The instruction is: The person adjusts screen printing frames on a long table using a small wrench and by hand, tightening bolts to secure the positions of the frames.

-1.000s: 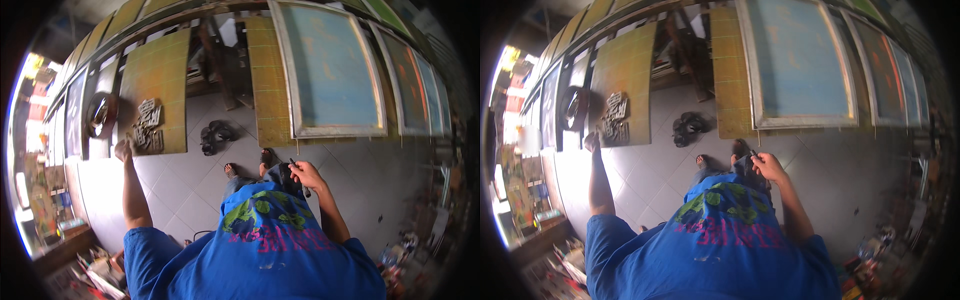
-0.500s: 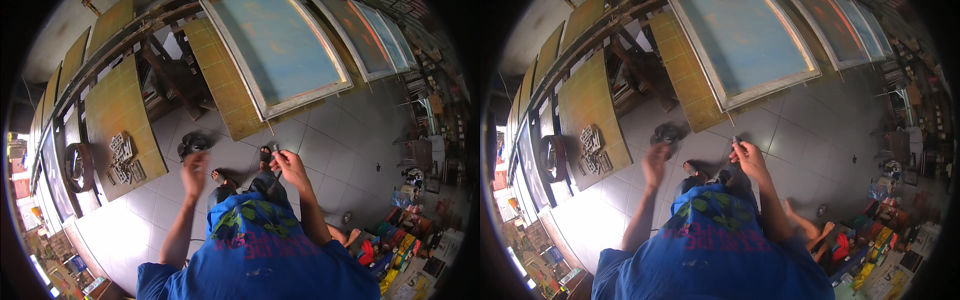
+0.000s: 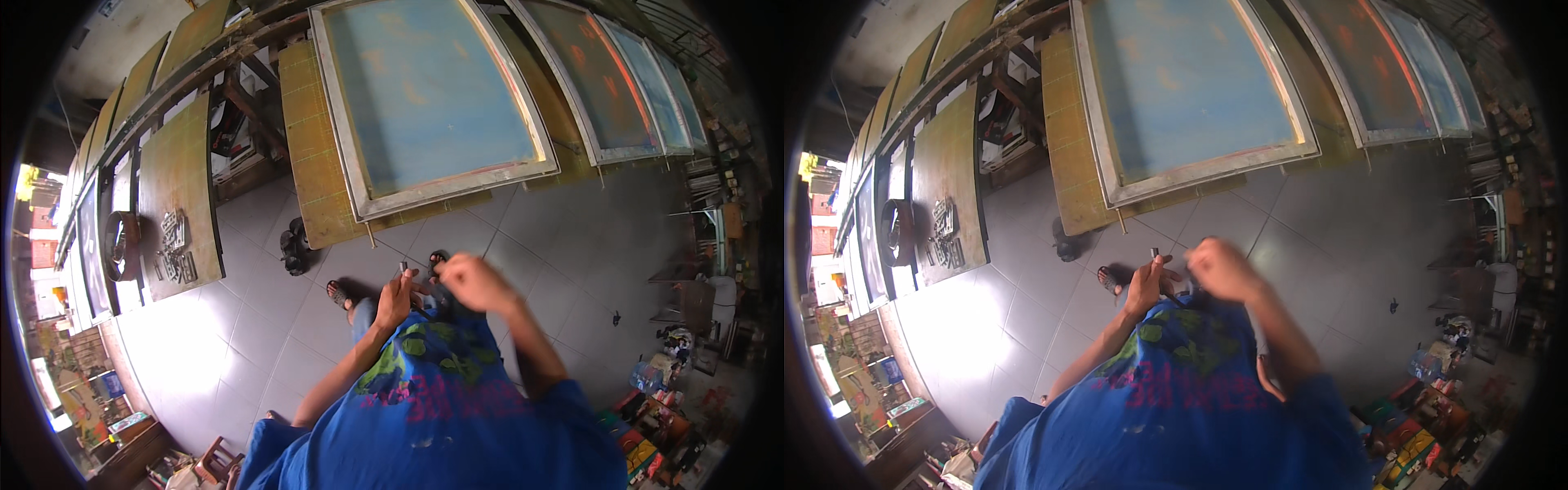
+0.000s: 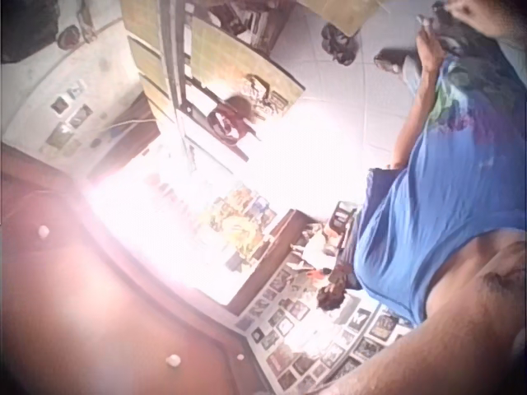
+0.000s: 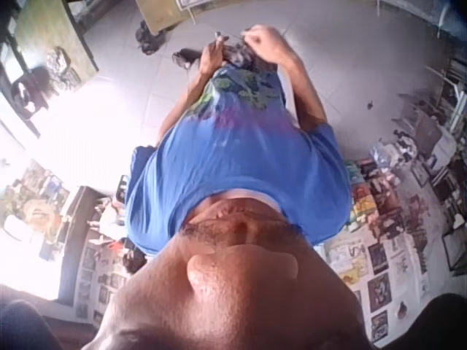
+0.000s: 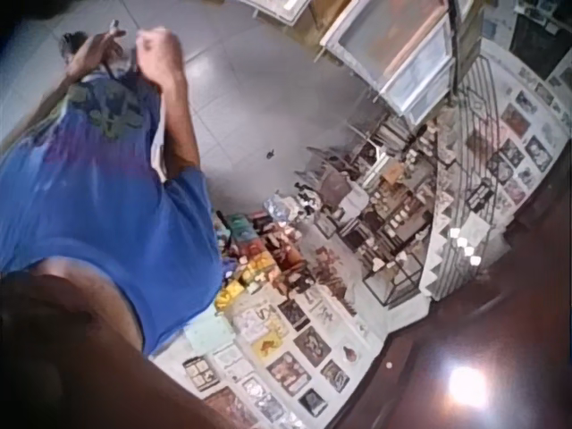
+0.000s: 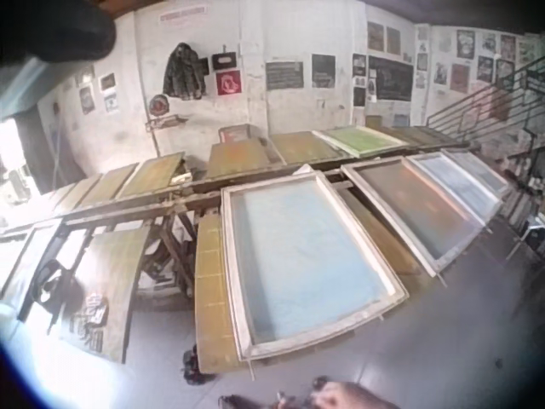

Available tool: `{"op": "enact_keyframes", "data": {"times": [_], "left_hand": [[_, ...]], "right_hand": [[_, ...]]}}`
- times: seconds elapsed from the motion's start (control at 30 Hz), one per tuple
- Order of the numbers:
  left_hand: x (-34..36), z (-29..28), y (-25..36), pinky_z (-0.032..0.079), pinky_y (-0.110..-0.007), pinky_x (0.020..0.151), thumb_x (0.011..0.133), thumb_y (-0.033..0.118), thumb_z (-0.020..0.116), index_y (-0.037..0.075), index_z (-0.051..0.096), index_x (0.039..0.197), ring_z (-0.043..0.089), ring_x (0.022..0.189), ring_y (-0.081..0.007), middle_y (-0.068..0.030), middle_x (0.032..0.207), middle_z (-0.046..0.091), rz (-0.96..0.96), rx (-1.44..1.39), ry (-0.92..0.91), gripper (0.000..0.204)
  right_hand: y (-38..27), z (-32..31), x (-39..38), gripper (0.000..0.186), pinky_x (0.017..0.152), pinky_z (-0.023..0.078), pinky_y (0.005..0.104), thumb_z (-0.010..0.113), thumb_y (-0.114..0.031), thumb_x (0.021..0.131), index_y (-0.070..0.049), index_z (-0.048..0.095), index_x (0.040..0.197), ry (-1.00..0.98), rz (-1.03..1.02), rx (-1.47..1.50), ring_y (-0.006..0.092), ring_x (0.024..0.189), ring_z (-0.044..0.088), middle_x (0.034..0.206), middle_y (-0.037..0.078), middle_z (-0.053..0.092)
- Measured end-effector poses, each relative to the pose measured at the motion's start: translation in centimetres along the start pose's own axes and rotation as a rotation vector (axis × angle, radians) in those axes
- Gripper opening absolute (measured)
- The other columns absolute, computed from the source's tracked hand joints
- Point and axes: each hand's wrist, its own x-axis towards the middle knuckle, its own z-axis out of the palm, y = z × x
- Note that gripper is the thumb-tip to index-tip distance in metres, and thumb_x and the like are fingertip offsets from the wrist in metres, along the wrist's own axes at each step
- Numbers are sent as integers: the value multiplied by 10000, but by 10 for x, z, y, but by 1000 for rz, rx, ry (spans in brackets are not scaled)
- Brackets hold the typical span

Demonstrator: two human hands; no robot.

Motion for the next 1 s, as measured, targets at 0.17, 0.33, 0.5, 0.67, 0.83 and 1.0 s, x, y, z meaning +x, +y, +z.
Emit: {"op": "enact_keyframes", "data": {"times": [0.17, 0.33, 0.5, 0.67, 0.83, 1.0], "left_hand": [[14, 5, -11, 452, -306, 553, 1085, 430, 339, -52, 590, 1256, 545, 569, -129, -55, 692, 614, 139, 226, 347, 570], [15, 5, 6, 440, -317, 554, 1085, 402, 341, -21, 625, 1125, 536, 543, -144, -51, 603, 545, 190, 233, 509, 512], [13, 8, 6, 441, -349, 557, 1084, 374, 353, -7, 609, 1005, 544, 536, -196, -75, 602, 548, 172, 234, 631, 465], [3, 4, 26, 466, -406, 581, 1082, 359, 359, 11, 595, 968, 591, 552, -276, -131, 605, 568, 171, 328, 620, 436], [12, 4, 26, 486, -474, 633, 1078, 353, 361, 18, 592, 962, 658, 626, -344, -183, 631, 599, 67, 413, 664, 424], [19, 6, 24, 458, -541, 659, 1081, 340, 335, -4, 550, 922, 614, 686, -461, -255, 667, 585, 78, 411, 685, 435]], "right_hand": [[87, -178, 5, 253, 796, 543, 420, 536, -110, 966, -54, 637, 1191, 671, 361, -466, 356, 857, 682, 939, 160, 704], [202, -271, 30, 393, 1039, 437, 440, 482, -96, 1006, -32, 508, 1392, 528, 373, -903, 347, 1270, 503, 1355, 168, 547], [222, -274, 44, 286, 1006, 451, 436, 542, -127, 1003, 0, 601, 1252, 381, 317, -984, 343, 1209, 545, 1284, 171, 583], [232, -285, 34, 143, 807, 492, 445, 621, -118, 961, 13, 632, 1018, 400, 226, -808, 337, 953, 624, 1012, 170, 630], [228, -306, 20, 123, 713, 503, 378, 566, -114, 994, 1, 523, 992, 313, 499, -536, 270, 800, 632, 846, 146, 624], [100, -258, 21, 185, 716, 523, 359, 458, -168, 1042, -55, 560, 1146, 561, 466, -345, 193, 843, 695, 862, 110, 692]]}}
